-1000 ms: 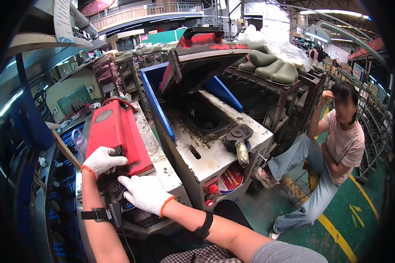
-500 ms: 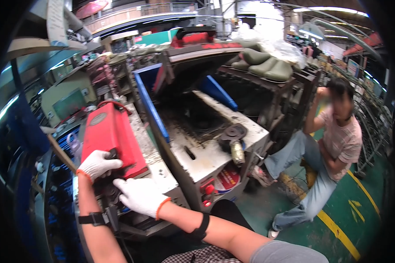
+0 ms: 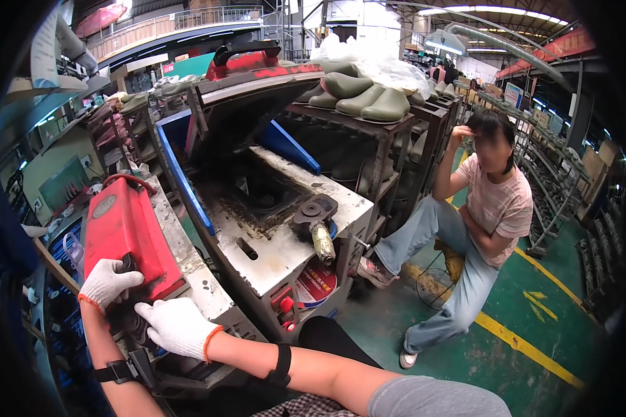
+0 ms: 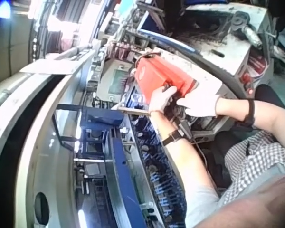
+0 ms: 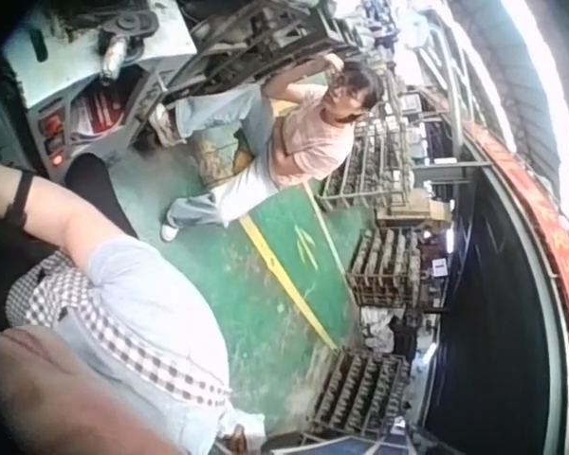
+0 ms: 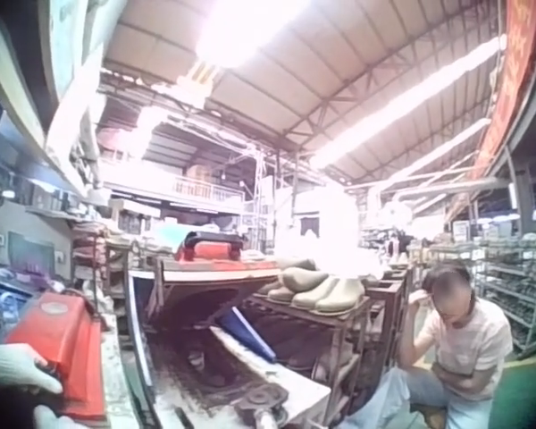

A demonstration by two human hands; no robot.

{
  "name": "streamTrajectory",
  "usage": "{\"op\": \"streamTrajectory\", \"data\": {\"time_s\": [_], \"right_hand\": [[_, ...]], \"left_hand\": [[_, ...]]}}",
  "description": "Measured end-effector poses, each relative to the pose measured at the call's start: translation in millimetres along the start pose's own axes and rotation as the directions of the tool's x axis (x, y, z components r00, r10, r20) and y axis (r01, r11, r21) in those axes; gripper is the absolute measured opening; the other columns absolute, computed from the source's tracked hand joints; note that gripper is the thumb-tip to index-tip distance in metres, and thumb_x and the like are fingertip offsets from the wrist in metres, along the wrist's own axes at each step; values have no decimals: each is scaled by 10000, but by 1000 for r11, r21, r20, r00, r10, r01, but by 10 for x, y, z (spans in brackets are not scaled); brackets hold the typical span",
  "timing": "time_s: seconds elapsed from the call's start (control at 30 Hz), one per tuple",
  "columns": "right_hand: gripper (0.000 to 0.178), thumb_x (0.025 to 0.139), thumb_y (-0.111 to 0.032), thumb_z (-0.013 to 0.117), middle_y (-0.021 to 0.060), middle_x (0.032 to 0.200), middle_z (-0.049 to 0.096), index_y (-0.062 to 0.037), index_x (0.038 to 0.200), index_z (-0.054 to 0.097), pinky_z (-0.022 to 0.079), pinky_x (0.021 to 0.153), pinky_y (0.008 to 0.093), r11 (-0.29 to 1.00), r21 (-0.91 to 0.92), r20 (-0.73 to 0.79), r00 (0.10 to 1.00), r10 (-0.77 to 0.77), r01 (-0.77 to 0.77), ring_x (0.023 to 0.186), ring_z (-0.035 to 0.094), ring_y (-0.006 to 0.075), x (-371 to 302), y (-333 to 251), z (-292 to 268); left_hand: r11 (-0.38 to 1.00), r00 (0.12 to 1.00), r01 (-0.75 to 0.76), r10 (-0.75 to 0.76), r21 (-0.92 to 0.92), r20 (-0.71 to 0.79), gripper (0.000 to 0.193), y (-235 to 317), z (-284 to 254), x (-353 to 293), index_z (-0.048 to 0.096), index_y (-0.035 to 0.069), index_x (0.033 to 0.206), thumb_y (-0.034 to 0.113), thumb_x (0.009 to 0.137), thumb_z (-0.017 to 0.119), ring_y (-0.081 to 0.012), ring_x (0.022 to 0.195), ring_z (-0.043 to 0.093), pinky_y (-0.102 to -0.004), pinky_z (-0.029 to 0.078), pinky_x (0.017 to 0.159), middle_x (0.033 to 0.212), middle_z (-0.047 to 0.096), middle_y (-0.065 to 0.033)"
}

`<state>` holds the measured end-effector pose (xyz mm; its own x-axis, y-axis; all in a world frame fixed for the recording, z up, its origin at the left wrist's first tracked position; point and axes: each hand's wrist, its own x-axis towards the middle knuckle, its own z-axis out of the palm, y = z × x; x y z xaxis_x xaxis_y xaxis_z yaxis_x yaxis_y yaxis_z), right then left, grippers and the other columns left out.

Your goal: The recorder is operating industrial shoe-pressing machinery to shape and secure footwear components.

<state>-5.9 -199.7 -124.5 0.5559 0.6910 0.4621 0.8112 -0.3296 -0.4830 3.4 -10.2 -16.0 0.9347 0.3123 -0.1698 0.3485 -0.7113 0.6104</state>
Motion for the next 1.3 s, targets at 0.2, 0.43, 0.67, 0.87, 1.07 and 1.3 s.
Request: {"op": "streamTrajectory", "data": {"time_s": [0.2, 0.43, 0.67, 0.87, 1.07, 1.3], "right_hand": [[419, 950, -242, 586, 241, 1003, 726, -81, 1336, 602, 590, 775, 537, 997, 78, 43, 999, -17, 14, 870, 727, 417, -45, 12, -123], [651, 985, -206, 578, -11, 805, 572, -125, 1624, 480, 420, 530, 241, 316, 721, 656, 754, -26, -617, 604, 498, 74, 78, 266, -399], [397, 1072, -201, 576, 8, 866, 606, -74, 1446, 617, 405, 557, 219, 372, 729, 580, 807, 111, -575, 649, 499, 60, -25, 186, -355], [332, 1081, -201, 573, 5, 868, 603, -79, 1380, 648, 407, 584, 224, 359, 739, 576, 811, 100, -570, 665, 505, 62, -25, 177, -392], [292, 1052, -237, 636, -25, 864, 642, -129, 1313, 710, 452, 573, 226, 416, 719, 568, 816, 110, -557, 675, 541, 43, -36, 222, -437], [400, 1032, -299, 602, 36, 882, 661, -72, 1356, 662, 352, 474, 210, 452, 767, 488, 872, 52, -456, 540, 469, 58, -44, 385, -307]], "left_hand": [[992, 992, -105, 109, -69, 58, 344, -18, -9, -34, 708, 39, 805, 342, 839, 866, -114, 521, 586, -294, 428, 490, 623, 614, -13], [998, 993, -61, 58, 30, 101, 441, 4, -53, -33, 722, 48, 831, 465, 840, 866, -118, 539, 583, -299, 419, 497, 618, 619, -32], [996, 987, -75, 67, 52, 148, 383, 56, -98, -45, 710, 80, 786, 430, 852, 853, -102, 536, 545, -275, 413, 509, 617, 612, -7], [996, 988, -68, 61, 50, 145, 408, 9, -84, -2, 717, 63, 770, 437, 847, 859, -100, 516, 545, -278, 404, 490, 604, 615, -17], [988, 983, -151, 153, -34, 105, 430, 29, -20, -7, 762, 57, 786, 471, 825, 874, -126, 546, 600, -314, 445, 520, 622, 649, -49], [783, 349, -392, 612, 483, -709, 503, -778, 584, -937, 720, 105, 1243, 338, 805, 800, -352, 1249, 632, -458, 484, 1124, 1248, 692, -154]]}}
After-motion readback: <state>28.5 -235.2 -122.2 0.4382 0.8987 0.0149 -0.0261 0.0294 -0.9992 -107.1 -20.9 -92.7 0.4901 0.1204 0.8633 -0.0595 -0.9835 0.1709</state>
